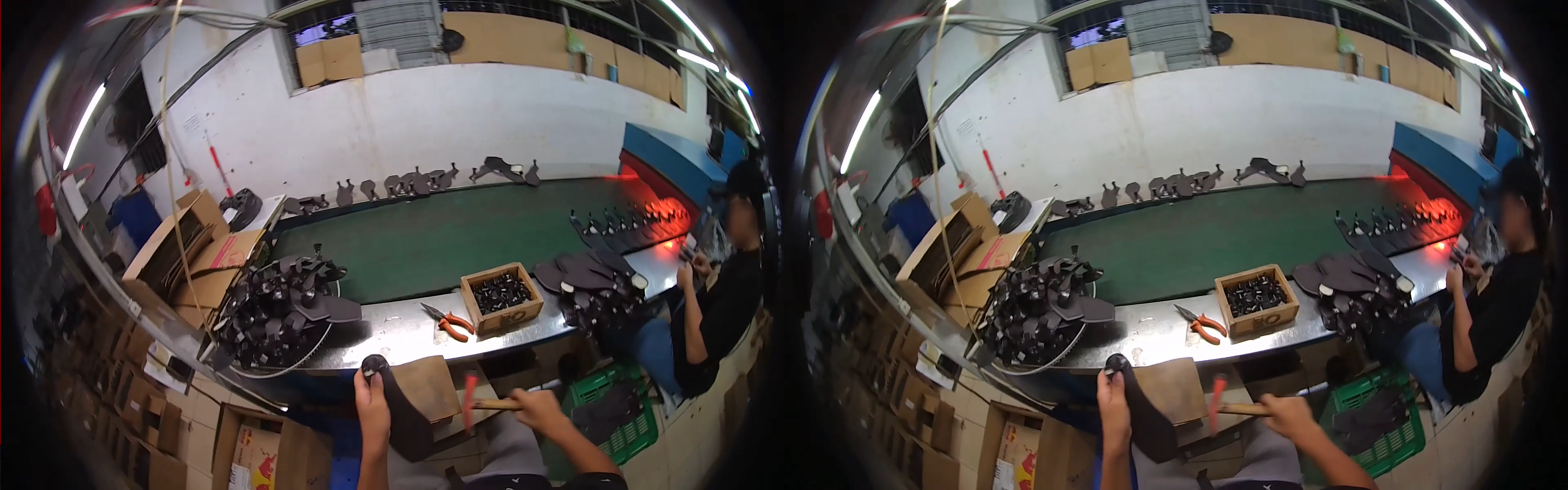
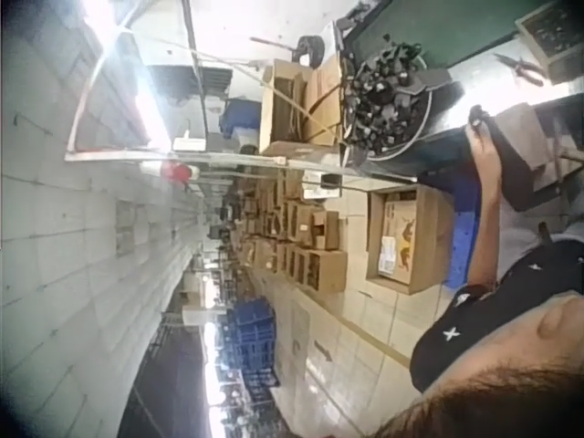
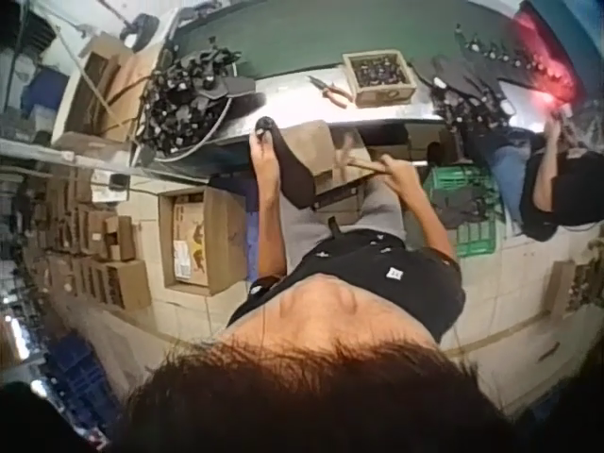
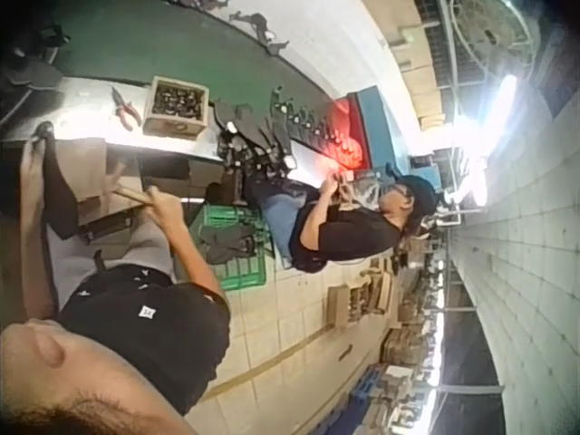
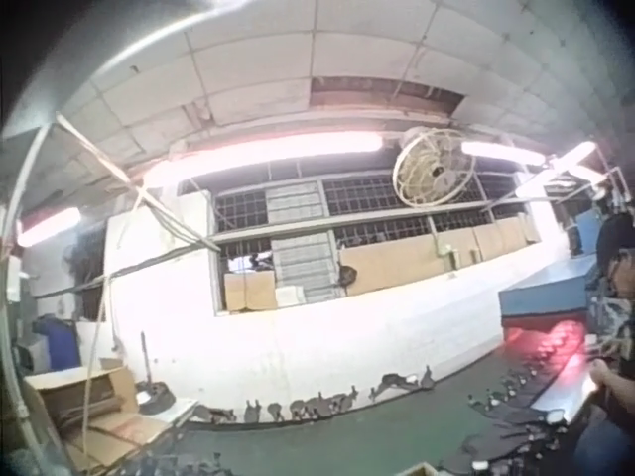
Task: Hammering and assembling components of shoe soles on a workbench in a factory.
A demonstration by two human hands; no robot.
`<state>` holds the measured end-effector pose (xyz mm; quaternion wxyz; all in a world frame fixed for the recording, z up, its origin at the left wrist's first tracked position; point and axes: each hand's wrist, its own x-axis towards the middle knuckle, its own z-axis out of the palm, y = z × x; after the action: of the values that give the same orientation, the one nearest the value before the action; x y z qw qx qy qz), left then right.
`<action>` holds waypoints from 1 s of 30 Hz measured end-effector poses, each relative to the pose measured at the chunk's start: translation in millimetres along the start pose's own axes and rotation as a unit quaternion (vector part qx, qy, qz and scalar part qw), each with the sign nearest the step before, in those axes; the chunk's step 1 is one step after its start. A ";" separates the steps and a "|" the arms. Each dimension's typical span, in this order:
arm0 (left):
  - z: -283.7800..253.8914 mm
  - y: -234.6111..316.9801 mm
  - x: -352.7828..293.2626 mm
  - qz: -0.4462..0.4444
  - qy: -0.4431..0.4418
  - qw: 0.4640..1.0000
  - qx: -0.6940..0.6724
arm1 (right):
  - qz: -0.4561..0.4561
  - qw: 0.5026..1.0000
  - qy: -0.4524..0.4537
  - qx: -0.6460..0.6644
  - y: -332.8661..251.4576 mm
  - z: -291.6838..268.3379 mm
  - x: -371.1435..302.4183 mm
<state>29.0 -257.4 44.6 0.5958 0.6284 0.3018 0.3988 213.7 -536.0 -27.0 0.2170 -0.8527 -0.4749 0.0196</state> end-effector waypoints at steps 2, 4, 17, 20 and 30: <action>6.9 -39.7 16.0 0.007 0.005 0.920 0.391 | 0.072 0.996 0.053 0.011 18.1 -10.2 -44.3; 17.6 -45.5 11.6 0.044 -0.003 0.864 0.502 | 0.144 0.977 0.115 0.107 34.1 -9.8 -98.5; 271.4 -56.2 160.1 0.391 -0.279 0.656 0.582 | 0.332 0.881 0.111 0.320 3.5 13.5 -128.1; 275.8 -55.5 165.9 0.341 -0.266 0.729 0.530 | 0.303 0.879 0.140 0.341 19.2 14.3 -112.1; 175.0 66.5 31.0 -0.025 -0.336 0.942 0.012 | 0.102 0.765 0.202 0.603 -10.0 -95.9 -12.9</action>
<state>188.8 -327.0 119.7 0.6644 0.7254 0.1048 0.1458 221.5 -575.8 61.5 0.7740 -0.5739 -0.2208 0.1512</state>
